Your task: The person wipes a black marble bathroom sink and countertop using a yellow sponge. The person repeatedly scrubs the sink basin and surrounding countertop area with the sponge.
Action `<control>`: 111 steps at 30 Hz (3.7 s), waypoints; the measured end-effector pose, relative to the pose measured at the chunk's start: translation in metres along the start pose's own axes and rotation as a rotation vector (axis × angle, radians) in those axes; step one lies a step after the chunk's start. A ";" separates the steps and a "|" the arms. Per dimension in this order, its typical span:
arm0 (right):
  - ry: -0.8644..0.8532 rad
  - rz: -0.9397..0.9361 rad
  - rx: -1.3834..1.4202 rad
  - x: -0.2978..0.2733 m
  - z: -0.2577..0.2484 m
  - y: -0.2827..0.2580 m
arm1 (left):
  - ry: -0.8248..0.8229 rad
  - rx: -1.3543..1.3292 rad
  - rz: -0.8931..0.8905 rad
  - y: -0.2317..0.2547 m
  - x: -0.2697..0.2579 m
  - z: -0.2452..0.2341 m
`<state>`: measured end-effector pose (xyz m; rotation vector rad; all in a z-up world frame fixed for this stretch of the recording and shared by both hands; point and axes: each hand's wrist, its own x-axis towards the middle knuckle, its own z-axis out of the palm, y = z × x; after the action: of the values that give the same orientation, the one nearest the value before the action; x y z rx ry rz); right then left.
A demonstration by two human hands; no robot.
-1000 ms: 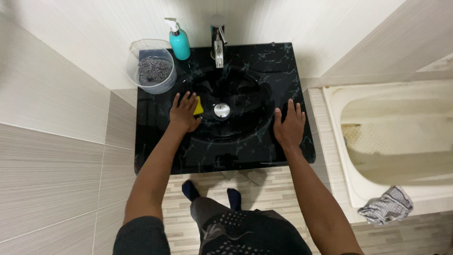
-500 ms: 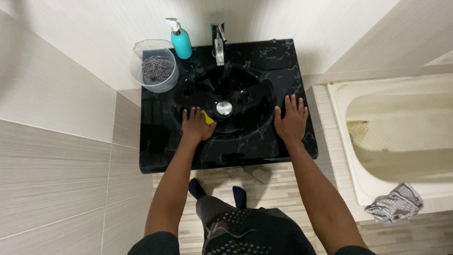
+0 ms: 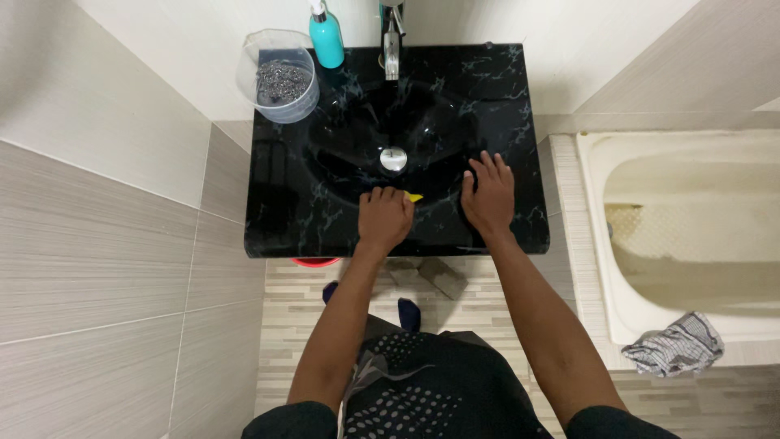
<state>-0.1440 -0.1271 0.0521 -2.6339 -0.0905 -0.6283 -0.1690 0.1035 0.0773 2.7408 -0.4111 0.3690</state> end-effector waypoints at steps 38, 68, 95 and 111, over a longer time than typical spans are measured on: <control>-0.020 -0.652 -0.292 -0.134 -0.031 0.041 | 0.077 0.149 -0.083 -0.127 -0.064 -0.059; -0.430 -0.288 -0.140 -0.037 -0.032 -0.059 | 0.160 0.180 -0.018 -0.089 -0.074 -0.042; -0.213 -0.393 -0.066 -0.068 -0.025 -0.070 | -0.141 0.136 0.174 -0.051 -0.046 -0.056; -0.299 0.042 -0.120 0.020 -0.016 0.028 | -0.085 0.123 0.068 -0.023 -0.039 -0.028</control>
<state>-0.1277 -0.1601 0.0627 -2.8200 -0.0886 -0.2288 -0.2036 0.1436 0.0838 2.8753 -0.5217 0.3047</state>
